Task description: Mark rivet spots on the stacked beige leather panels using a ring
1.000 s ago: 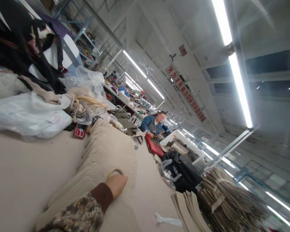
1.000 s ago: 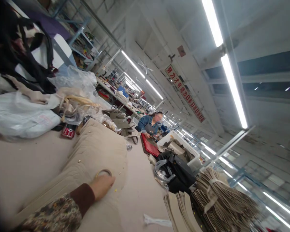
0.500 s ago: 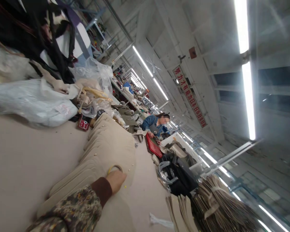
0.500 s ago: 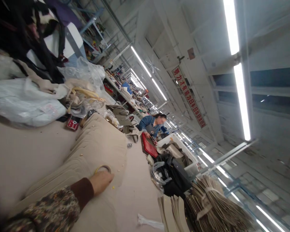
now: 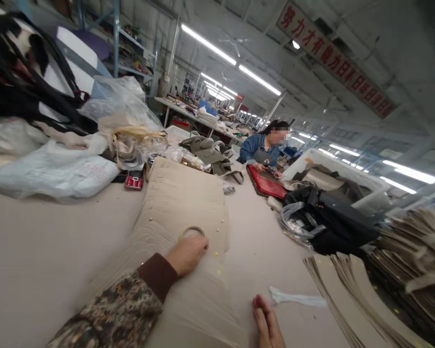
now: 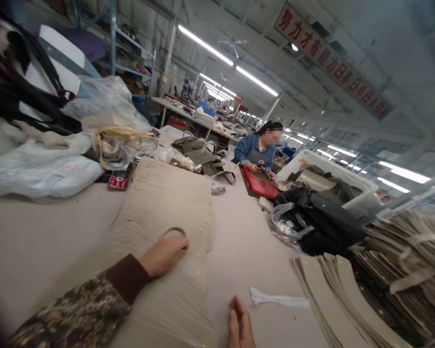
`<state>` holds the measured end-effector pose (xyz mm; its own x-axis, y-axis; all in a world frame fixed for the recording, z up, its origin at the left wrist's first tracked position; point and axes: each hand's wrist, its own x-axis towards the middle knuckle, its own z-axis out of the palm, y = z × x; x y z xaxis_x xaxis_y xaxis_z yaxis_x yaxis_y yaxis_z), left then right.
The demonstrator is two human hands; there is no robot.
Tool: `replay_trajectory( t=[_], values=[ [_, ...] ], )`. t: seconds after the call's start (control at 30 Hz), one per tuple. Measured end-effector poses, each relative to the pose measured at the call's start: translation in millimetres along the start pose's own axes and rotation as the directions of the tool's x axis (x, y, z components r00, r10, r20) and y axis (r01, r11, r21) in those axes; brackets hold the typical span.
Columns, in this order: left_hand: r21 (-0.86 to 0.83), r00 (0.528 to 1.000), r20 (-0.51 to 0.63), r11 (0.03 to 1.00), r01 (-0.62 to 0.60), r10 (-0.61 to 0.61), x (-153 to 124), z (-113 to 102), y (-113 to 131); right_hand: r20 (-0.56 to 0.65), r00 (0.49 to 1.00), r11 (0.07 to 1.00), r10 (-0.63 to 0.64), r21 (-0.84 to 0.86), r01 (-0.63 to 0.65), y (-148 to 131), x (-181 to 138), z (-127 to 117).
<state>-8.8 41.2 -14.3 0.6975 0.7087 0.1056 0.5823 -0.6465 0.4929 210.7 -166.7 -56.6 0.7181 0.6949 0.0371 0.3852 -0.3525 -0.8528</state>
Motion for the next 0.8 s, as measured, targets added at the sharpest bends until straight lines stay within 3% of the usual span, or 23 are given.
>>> replay_trajectory(
  t=[0.2,0.37,0.53,0.67,0.8],
  values=[
    [0.01,0.998,0.008,0.998,0.057,-0.057,-4.2,-2.4,6.7,0.236,0.971,0.972,-0.026,0.233,-0.03,-13.5,23.1,18.5],
    [-0.042,0.997,-0.023,0.996,0.078,-0.079,-12.8,0.2,11.2,0.399,0.914,0.953,-0.07,0.299,-0.057,-27.0,51.0,19.5],
    [-0.131,0.996,0.049,0.988,0.077,-0.071,-0.8,-26.7,15.8,0.514,0.843,0.967,-0.16,0.255,0.028,-49.4,74.7,29.0],
    [-0.206,0.992,-0.111,0.978,0.034,-0.058,32.6,-50.9,22.9,0.509,0.813,0.953,-0.282,0.246,0.177,-72.3,95.3,47.5],
    [-0.152,0.957,-0.288,0.985,-0.077,0.03,48.3,-42.1,11.5,0.505,0.819,0.961,-0.272,0.187,0.204,-81.6,105.0,70.7]
  ],
)
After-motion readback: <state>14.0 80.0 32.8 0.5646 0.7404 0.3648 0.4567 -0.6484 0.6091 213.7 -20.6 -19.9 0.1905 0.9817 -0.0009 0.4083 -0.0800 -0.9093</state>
